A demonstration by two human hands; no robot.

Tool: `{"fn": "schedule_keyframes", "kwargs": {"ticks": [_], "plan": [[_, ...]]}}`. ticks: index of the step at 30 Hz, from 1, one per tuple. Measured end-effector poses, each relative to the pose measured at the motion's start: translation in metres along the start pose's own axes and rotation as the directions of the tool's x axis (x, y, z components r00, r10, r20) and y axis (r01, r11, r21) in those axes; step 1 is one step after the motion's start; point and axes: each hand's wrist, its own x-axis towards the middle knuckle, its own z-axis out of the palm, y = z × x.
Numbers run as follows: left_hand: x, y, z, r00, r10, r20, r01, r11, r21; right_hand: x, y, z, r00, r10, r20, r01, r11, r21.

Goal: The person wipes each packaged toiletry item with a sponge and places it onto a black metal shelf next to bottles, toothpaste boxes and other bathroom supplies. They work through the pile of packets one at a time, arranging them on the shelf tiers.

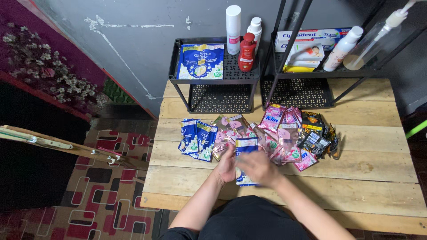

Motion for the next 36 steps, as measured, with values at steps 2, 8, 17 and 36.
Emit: {"fn": "schedule_keyframes", "kwargs": {"ticks": [2,8,17,36], "plan": [[-0.001,-0.001,0.0,0.999,-0.041,-0.009,0.041,0.998,0.056,0.004,0.026,-0.008,0.983,0.135,-0.122,-0.146,0.985,-0.087],[0.006,-0.004,-0.002,0.997,-0.073,0.019,0.072,0.995,0.071,0.009,0.018,-0.022,0.884,0.424,-0.196,-0.403,0.905,0.139],[0.003,-0.006,0.002,0.997,-0.012,0.074,0.014,1.0,-0.027,0.026,0.042,-0.02,0.693,0.721,-0.006,-0.711,0.685,0.159],[0.014,-0.009,-0.013,0.998,0.016,-0.063,-0.019,0.998,-0.054,0.017,0.004,-0.016,0.929,0.365,-0.06,-0.354,0.924,0.142]]}}
